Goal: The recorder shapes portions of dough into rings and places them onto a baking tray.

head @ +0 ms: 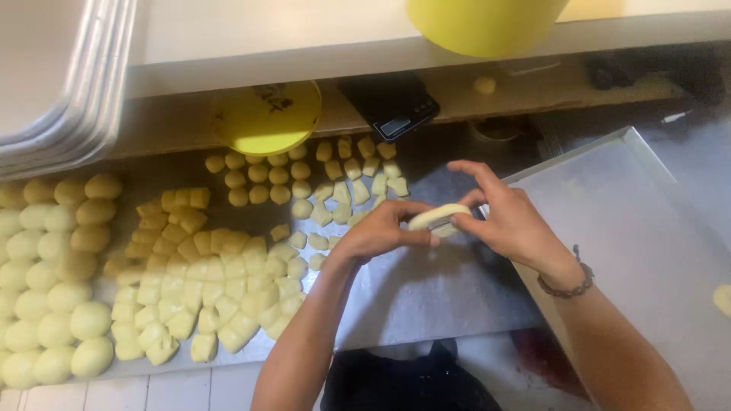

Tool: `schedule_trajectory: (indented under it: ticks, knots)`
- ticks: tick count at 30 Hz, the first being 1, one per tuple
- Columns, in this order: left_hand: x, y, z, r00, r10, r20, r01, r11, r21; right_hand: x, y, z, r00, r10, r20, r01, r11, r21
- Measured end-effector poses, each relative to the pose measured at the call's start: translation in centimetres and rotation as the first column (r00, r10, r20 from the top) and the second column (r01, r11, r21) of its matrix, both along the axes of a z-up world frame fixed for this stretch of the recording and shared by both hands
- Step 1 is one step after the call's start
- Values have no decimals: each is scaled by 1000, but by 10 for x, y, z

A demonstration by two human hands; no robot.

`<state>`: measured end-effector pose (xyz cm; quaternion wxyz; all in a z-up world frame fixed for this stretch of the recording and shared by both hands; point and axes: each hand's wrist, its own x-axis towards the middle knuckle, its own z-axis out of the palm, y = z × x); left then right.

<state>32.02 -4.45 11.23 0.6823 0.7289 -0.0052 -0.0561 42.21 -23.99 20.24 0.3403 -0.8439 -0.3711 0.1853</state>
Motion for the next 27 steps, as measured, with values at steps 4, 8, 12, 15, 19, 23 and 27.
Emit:
schedule_trajectory:
  ticks: [4,8,12,15,19,23,27]
  knots:
    - [9,-1,-11,978,209,-6,-209,977,-31,26,-12,-51,923,53,-381,-41,998,40]
    - [2,5,-17,966,225,128,-223,974,-31,31,-18,-58,715,219,-664,-144,975,168]
    - [-10,2,-1,993,70,96,-76,995,59,37,-25,-71,659,201,-725,13,961,277]
    - [-8,-8,12,987,134,83,-149,966,209,32,-19,-71,827,163,-537,-82,982,172]
    - [4,-3,-22,971,226,85,-219,973,-75,16,-13,-45,798,88,-596,-25,993,113]
    - [3,2,-52,990,143,-9,-140,946,-291,26,-29,-52,766,152,-625,-120,988,94]
    - [-10,4,-17,873,-46,485,50,999,4,14,-29,-19,760,245,-603,-176,969,171]
